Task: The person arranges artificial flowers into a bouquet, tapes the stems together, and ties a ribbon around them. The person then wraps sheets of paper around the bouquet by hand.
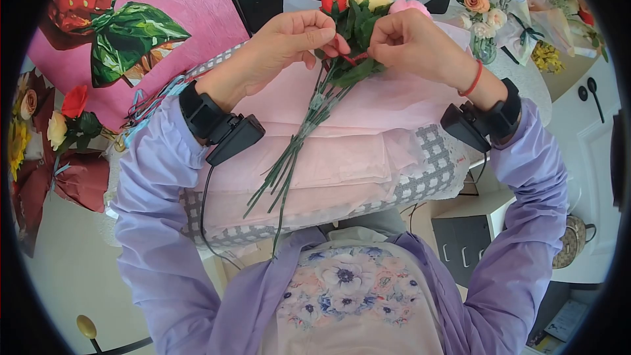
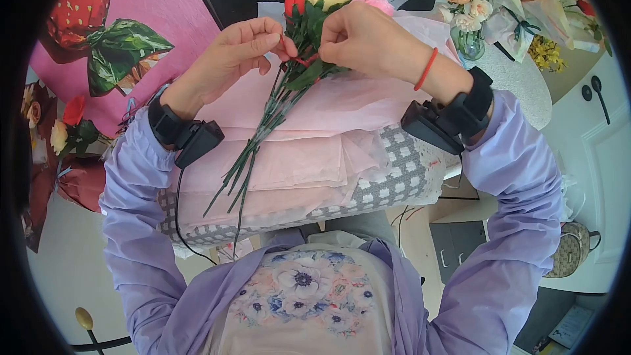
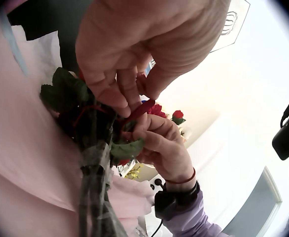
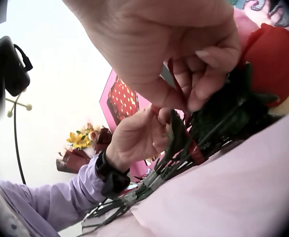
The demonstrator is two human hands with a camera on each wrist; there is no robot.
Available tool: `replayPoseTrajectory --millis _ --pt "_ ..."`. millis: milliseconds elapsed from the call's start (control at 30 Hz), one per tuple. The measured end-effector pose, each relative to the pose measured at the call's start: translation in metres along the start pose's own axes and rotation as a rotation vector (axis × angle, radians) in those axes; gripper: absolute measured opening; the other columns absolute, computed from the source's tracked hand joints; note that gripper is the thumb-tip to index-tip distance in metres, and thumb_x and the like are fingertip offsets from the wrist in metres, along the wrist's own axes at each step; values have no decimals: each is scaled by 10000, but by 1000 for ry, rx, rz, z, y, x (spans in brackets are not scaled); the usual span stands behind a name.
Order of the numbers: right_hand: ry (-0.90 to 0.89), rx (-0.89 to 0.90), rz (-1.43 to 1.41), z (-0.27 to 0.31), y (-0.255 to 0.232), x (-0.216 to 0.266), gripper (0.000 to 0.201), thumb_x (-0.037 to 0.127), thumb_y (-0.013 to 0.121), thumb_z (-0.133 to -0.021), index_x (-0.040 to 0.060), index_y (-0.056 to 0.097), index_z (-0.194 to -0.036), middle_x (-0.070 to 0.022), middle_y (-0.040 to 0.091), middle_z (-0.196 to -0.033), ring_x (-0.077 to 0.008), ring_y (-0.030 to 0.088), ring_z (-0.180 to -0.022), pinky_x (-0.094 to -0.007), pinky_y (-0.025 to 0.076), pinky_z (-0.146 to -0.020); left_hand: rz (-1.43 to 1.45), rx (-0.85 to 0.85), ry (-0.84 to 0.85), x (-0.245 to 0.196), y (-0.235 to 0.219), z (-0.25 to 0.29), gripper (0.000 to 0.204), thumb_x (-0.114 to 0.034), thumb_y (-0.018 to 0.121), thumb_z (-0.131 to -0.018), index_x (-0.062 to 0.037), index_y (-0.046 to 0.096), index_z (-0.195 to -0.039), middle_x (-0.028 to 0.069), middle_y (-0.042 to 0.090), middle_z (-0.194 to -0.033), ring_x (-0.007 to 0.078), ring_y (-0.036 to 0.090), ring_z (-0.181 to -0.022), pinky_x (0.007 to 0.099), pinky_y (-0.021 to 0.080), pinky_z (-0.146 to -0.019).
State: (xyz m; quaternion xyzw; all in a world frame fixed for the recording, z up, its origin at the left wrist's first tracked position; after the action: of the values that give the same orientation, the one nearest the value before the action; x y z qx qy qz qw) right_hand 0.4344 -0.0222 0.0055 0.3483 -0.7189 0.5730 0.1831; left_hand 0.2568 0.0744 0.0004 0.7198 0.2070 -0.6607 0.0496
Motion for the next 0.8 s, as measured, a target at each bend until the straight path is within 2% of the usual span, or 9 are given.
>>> replayPoseTrajectory --millis 33,100,233,300,433,500,733,800 --pt "-1 0 1 0 0 -1 121 118 586 -698 7 606 -653 -37 549 -552 -121 527 -507 -270 417 -466 -30 -13 -11 0 -1 0 227 -302 535 -872 -83 505 -925 41 587 -946 70 515 -859 189 390 -659" --pt "87 13 -228 2 0 2 139 135 599 -732 12 613 -670 -5 543 -581 -67 496 -522 -214 392 -457 -63 -20 8 2 0 -2 217 -293 537 -871 -82 511 -914 23 583 -908 61 517 -838 187 389 -641" --pt "132 10 -249 2 -2 15 161 161 618 -747 17 608 -675 0 551 -600 -61 489 -512 -194 384 -455 -199 -34 40 -4 6 -3 182 -259 542 -870 -77 529 -874 -9 582 -835 44 521 -785 188 387 -621" --pt "177 18 -195 3 -5 24 175 185 635 -800 52 586 -697 22 531 -569 -19 460 -477 -153 306 -402 -200 -54 61 -5 10 -3 168 -243 544 -868 -75 533 -865 -10 585 -818 43 525 -752 186 387 -608" --pt "211 -4 -264 4 -7 20 211 218 678 -751 39 598 -672 -4 535 -575 -51 453 -456 -180 323 -374 -188 -90 49 -8 15 -3 141 -210 549 -861 -70 539 -859 -3 594 -785 40 532 -671 174 381 -563" --pt "208 -2 -307 5 -5 18 190 210 662 -792 69 581 -693 29 516 -549 -13 415 -428 -157 257 -371 -189 -90 52 -5 15 -5 144 -210 554 -858 -67 541 -865 2 599 -768 39 534 -653 171 378 -550" --pt "122 -63 -296 5 0 20 177 217 665 -790 76 587 -717 32 534 -583 -9 464 -478 -147 306 -393 -163 -160 -22 -4 15 -4 162 -200 624 -809 -61 569 -873 17 614 -693 40 535 -608 171 371 -515" --pt "137 -83 -316 6 -1 24 190 198 675 -770 42 604 -687 9 560 -598 -37 512 -515 -159 353 -402 -154 -174 -38 -6 16 -3 160 -189 638 -798 -61 573 -869 16 614 -691 41 537 -606 169 371 -512"
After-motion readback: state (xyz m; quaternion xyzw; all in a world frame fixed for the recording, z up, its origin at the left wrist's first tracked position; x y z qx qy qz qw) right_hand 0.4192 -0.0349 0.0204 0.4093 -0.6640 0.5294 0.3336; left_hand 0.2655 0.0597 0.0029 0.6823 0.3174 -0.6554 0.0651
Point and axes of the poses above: each hand's wrist, its own z-axis away from the middle knuckle, its own y-axis out of the palm, x = y × z, the point moved 2 cm from there along -z, towards the middle knuckle
